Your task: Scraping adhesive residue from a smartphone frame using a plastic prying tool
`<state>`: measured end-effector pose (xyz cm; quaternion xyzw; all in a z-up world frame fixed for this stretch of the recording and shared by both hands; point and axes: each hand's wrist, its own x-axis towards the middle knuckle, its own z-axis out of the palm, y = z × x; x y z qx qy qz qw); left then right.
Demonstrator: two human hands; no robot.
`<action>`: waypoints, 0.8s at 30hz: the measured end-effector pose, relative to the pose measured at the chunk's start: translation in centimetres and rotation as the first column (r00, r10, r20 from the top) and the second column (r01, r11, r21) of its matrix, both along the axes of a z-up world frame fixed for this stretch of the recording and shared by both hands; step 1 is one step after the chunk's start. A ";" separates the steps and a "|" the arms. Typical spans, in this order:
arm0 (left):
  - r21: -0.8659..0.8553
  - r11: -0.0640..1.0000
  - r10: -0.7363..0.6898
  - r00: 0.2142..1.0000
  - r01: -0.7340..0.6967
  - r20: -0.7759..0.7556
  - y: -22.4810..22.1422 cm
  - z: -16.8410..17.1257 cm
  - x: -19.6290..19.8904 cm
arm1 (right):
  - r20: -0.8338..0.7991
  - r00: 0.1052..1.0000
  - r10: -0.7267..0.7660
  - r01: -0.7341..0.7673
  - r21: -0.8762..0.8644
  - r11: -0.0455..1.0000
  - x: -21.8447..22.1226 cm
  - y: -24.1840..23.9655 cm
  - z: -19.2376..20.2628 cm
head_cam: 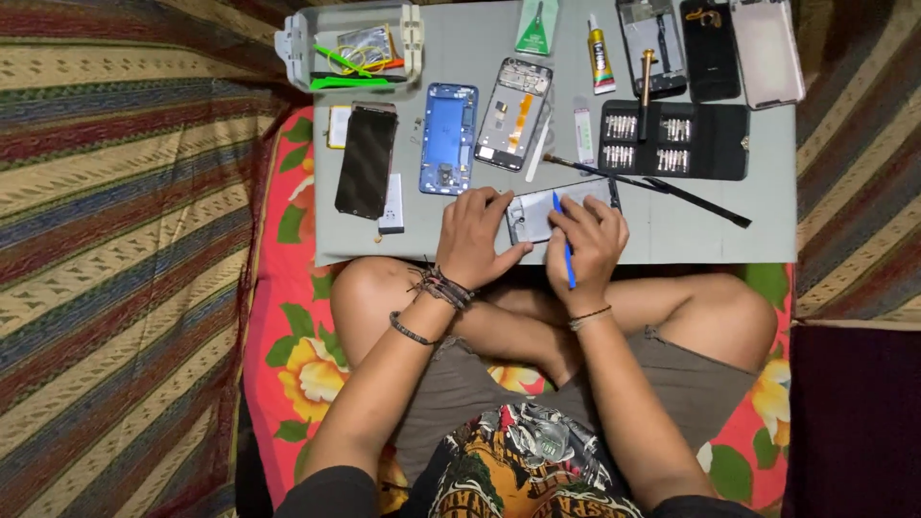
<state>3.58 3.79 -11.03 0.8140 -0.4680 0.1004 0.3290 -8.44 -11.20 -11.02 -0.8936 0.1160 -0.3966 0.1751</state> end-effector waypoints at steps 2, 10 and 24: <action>-0.003 1.000 0.005 1.000 -0.005 0.002 0.2 -0.4 0.0 | -0.003 0.999 0.037 -0.037 0.016 0.999 0.5 1.0 -0.4; 0.010 1.000 0.006 1.000 -0.006 0.014 0.1 -0.3 0.2 | 0.024 0.994 0.105 -0.104 -0.019 0.994 0.6 0.5 -1.7; -0.016 1.000 0.009 0.998 -0.010 -0.061 0.1 -0.4 0.1 | 0.088 0.993 0.074 -0.091 0.218 0.972 1.5 1.6 -0.3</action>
